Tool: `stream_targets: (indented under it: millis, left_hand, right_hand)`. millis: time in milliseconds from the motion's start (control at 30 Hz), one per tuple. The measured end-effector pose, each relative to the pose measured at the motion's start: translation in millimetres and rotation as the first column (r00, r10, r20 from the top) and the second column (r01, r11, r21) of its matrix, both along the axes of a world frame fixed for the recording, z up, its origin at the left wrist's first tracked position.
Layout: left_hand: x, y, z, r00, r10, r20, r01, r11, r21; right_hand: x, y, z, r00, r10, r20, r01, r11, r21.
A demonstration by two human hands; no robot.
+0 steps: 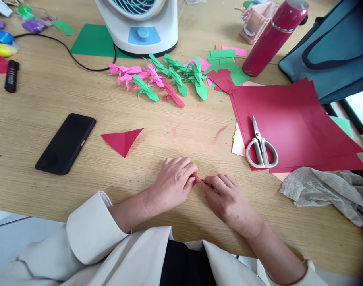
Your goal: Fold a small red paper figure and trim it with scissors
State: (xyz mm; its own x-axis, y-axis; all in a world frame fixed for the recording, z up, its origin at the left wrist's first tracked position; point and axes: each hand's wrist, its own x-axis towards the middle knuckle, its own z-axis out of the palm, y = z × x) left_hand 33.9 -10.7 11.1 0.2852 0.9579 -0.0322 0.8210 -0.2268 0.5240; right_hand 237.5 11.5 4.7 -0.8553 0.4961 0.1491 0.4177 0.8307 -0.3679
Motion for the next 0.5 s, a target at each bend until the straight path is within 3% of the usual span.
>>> stream_targets:
  millis: [200,500]
  left_hand:
    - [-1.1,-1.9,0.7,1.000,-0.006,0.028,0.006,1.000,-0.002]
    - [-0.5,-2.4,-3.2,1.000,-0.011,0.011,0.011,0.999,0.049]
  right_hand:
    - [0.5,-3.5,2.7,1.000,-0.027,0.002,0.027,0.999,-0.025]
    - [-1.9,-9.2,2.0,0.997,-0.060,0.041,0.059,0.998,0.039]
